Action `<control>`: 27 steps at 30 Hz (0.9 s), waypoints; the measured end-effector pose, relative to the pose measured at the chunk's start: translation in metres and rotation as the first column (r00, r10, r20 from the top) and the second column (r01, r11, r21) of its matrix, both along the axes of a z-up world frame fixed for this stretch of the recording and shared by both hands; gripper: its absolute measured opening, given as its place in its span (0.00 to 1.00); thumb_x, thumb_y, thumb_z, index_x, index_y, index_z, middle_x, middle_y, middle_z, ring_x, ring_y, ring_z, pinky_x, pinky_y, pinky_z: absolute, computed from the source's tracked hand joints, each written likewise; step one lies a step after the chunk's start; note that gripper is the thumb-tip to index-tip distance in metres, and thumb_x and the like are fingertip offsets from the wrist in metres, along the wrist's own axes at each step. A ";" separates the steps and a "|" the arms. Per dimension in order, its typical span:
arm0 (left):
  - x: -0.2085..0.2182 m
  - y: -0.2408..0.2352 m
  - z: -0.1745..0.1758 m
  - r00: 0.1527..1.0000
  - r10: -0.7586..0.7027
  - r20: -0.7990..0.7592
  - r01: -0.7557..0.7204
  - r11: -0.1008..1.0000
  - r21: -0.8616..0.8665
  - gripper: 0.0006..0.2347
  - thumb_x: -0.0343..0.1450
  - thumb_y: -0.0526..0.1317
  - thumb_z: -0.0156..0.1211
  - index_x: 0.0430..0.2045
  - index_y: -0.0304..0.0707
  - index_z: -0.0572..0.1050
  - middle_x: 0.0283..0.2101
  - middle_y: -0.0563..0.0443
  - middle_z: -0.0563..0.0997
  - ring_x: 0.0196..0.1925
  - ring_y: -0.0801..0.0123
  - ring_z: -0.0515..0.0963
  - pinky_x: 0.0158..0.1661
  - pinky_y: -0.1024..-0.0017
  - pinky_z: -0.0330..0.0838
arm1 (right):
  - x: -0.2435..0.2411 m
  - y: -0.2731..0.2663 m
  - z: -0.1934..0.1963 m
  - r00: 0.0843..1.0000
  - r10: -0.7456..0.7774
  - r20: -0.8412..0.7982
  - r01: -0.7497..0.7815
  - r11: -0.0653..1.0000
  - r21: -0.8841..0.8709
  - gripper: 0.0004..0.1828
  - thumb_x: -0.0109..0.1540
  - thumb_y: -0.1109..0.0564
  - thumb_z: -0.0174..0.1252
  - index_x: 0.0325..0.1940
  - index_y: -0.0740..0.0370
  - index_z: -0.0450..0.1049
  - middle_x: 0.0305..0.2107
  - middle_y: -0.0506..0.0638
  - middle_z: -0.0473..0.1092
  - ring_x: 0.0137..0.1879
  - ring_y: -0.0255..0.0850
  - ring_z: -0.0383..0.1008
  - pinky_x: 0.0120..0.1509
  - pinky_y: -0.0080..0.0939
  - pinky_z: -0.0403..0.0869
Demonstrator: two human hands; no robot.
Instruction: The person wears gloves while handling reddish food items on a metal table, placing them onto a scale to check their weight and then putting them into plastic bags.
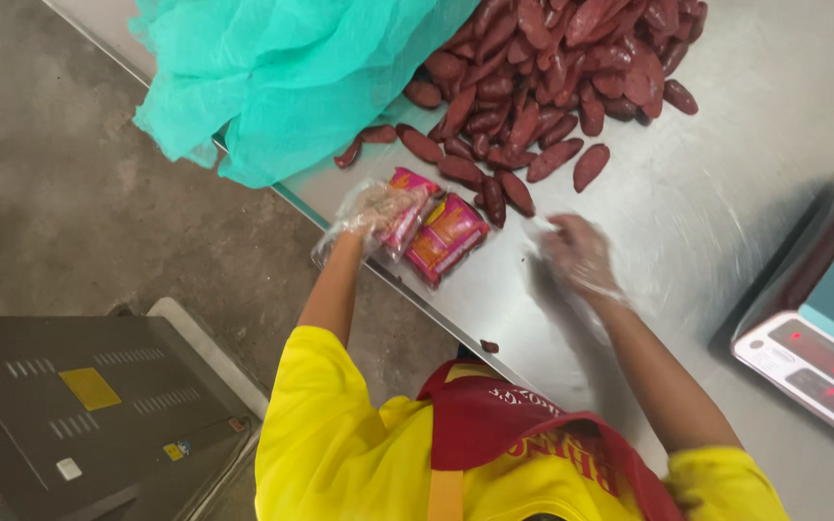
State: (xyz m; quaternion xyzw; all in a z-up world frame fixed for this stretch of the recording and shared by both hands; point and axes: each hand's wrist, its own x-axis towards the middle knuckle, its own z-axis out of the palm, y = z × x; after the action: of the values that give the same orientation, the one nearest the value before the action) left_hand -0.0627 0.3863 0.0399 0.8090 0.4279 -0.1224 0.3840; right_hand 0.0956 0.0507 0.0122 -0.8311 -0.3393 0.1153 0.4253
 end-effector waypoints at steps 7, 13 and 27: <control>0.011 -0.031 0.040 0.803 -0.532 0.269 0.285 0.739 0.611 0.32 0.73 0.59 0.52 0.71 0.43 0.66 0.71 0.31 0.65 0.70 0.35 0.60 0.63 0.47 0.57 | -0.011 0.129 0.045 0.957 0.246 0.150 -0.160 0.887 -0.432 0.43 0.61 0.57 0.58 0.78 0.51 0.49 0.63 0.70 0.62 0.63 0.63 0.67 0.63 0.56 0.69; 0.021 -0.071 0.056 0.771 -0.567 -0.290 0.637 0.674 0.373 0.40 0.68 0.74 0.40 0.71 0.50 0.58 0.72 0.40 0.61 0.77 0.43 0.52 0.67 0.33 0.44 | 0.003 0.100 0.032 0.975 0.171 0.145 -0.136 0.965 -0.222 0.45 0.60 0.72 0.42 0.78 0.39 0.64 0.54 0.60 0.71 0.59 0.55 0.74 0.66 0.55 0.69; 0.037 -0.065 0.068 0.753 -0.579 -0.313 0.655 0.705 0.272 0.41 0.66 0.73 0.45 0.70 0.48 0.56 0.73 0.39 0.57 0.76 0.42 0.47 0.66 0.33 0.39 | 0.066 0.038 -0.006 0.981 -0.068 0.183 0.156 0.835 -0.528 0.14 0.66 0.57 0.52 0.55 0.59 0.74 0.50 0.65 0.68 0.55 0.63 0.70 0.60 0.59 0.71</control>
State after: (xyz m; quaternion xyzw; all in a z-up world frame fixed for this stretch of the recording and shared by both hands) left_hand -0.0259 0.3213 0.1074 0.9450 0.1829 -0.2449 0.1168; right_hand 0.1612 0.0884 0.0066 -0.9420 -0.2760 0.1152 0.1520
